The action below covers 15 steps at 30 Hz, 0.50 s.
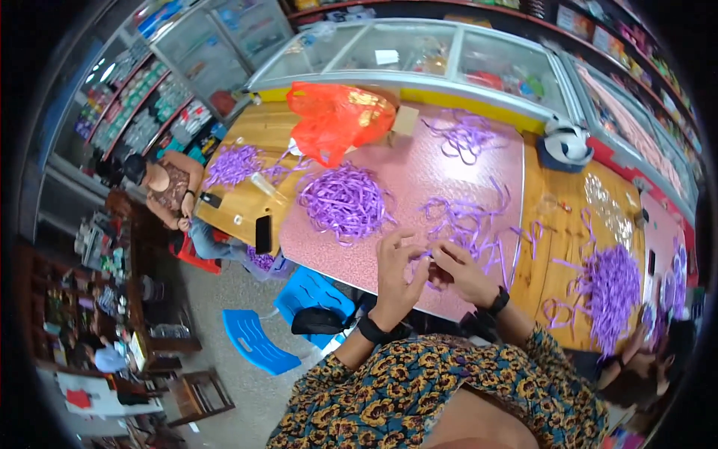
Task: The person picks up a purple ribbon and ties it into a small knot by hand, repeating this process with several more ribbons.
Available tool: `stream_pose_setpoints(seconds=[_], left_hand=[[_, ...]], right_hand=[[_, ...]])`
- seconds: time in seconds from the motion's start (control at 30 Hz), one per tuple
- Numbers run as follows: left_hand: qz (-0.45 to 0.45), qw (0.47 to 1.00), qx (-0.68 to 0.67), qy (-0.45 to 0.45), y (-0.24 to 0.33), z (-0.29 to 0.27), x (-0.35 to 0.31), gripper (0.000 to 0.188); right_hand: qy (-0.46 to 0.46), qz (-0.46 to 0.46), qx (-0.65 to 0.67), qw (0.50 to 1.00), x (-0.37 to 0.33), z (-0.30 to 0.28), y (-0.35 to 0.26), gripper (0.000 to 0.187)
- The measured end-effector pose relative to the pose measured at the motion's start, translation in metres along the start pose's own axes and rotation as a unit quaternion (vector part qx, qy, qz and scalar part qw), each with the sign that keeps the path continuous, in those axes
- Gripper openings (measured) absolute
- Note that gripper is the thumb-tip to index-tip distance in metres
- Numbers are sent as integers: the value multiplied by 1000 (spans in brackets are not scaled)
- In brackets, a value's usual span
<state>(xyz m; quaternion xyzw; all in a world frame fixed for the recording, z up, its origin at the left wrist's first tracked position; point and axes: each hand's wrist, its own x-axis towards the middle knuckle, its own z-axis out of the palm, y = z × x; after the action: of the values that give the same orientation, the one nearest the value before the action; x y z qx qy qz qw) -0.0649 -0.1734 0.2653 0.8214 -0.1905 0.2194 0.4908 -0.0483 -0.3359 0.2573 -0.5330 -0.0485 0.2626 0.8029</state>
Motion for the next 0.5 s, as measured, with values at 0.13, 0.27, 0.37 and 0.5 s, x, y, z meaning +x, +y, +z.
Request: stream_pose_setpoints(seconds=[0.13,0.27,0.37,0.5], left_hand=[[-45,995,-77,46,-27,-15,-11,17],[-125,974,-174,70,-65,-23,-11,18],[-147,966,-200,72,-102,-34,-18,20],[-222,935,-274,36,-127,-59,-24,22]], right_hand=[[-31,17,-16,999,24,20,12,25],[-45,51,12,998,59,32,31,27],[-63,92,44,993,80,49,27,31],[-42,54,-226,972,114,39,12,28]])
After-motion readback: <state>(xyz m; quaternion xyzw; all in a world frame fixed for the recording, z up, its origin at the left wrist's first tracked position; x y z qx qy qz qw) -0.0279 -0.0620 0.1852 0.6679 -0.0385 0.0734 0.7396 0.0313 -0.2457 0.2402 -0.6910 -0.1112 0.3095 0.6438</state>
